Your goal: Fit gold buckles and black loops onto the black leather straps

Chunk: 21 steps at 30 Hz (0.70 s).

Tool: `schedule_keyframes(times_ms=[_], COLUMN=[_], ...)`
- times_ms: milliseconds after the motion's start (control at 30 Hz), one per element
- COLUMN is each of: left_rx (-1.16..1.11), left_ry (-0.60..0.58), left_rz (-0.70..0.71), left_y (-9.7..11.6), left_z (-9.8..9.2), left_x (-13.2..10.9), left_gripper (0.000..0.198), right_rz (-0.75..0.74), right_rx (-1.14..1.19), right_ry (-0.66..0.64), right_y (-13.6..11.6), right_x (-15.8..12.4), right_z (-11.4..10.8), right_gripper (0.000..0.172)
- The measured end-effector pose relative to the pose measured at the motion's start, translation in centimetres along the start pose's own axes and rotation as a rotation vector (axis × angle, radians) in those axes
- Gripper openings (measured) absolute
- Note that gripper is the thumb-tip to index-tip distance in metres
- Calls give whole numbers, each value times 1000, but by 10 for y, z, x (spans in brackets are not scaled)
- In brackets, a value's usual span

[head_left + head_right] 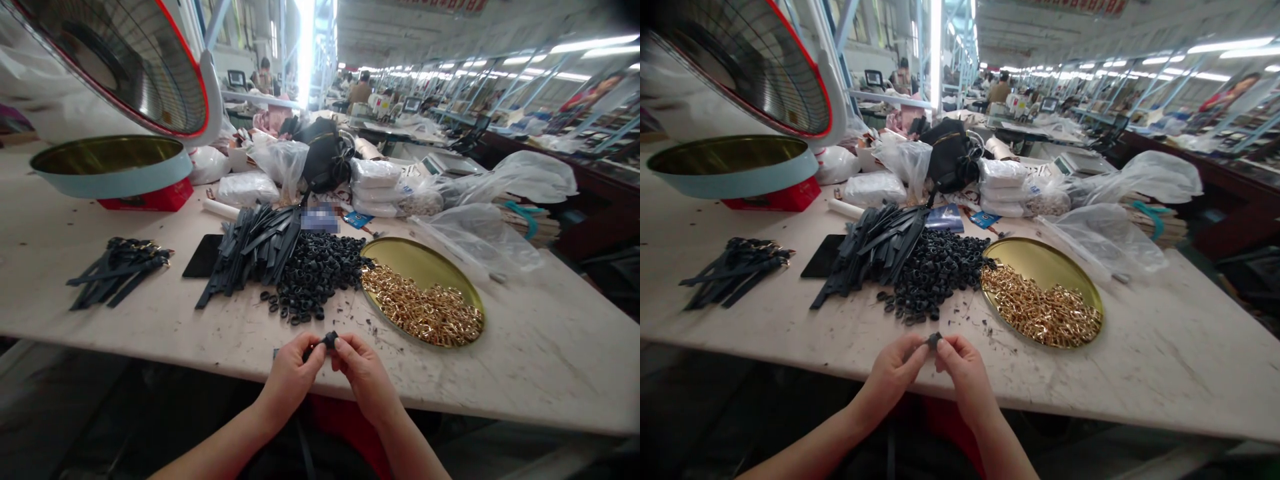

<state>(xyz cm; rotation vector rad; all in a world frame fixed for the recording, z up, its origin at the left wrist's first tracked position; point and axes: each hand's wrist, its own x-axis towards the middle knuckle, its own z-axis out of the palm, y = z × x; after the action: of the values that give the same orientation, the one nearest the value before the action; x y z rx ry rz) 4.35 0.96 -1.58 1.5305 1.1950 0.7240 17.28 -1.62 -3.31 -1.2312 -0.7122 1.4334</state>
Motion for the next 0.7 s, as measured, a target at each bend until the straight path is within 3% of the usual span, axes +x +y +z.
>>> schedule_keyframes(times_ms=[67, 267, 467, 600, 700], left_rx=[-15, 14, -1, 2, 8], left_ry=[-3, -233, -206, -201, -204], left_rz=[-35, -2, 3, -4, 14], left_y=[0, 9, 11, 13, 20], left_z=[-2, -11, -16, -20, -23], left_x=[3, 1, -9, -15, -22], left_gripper=[25, 18, 25, 21, 18], right_rz=[-1, -65, -86, -120, -63], right_rx=[-8, -143, -208, -65, 9], right_ry=[-17, 14, -50, -42, -81], right_y=[0, -11, -15, -13, -13], right_x=[-1, 1, -10, -24, -32], right_z=[2, -1, 5, 6, 7], right_gripper=[23, 24, 28, 40, 32])
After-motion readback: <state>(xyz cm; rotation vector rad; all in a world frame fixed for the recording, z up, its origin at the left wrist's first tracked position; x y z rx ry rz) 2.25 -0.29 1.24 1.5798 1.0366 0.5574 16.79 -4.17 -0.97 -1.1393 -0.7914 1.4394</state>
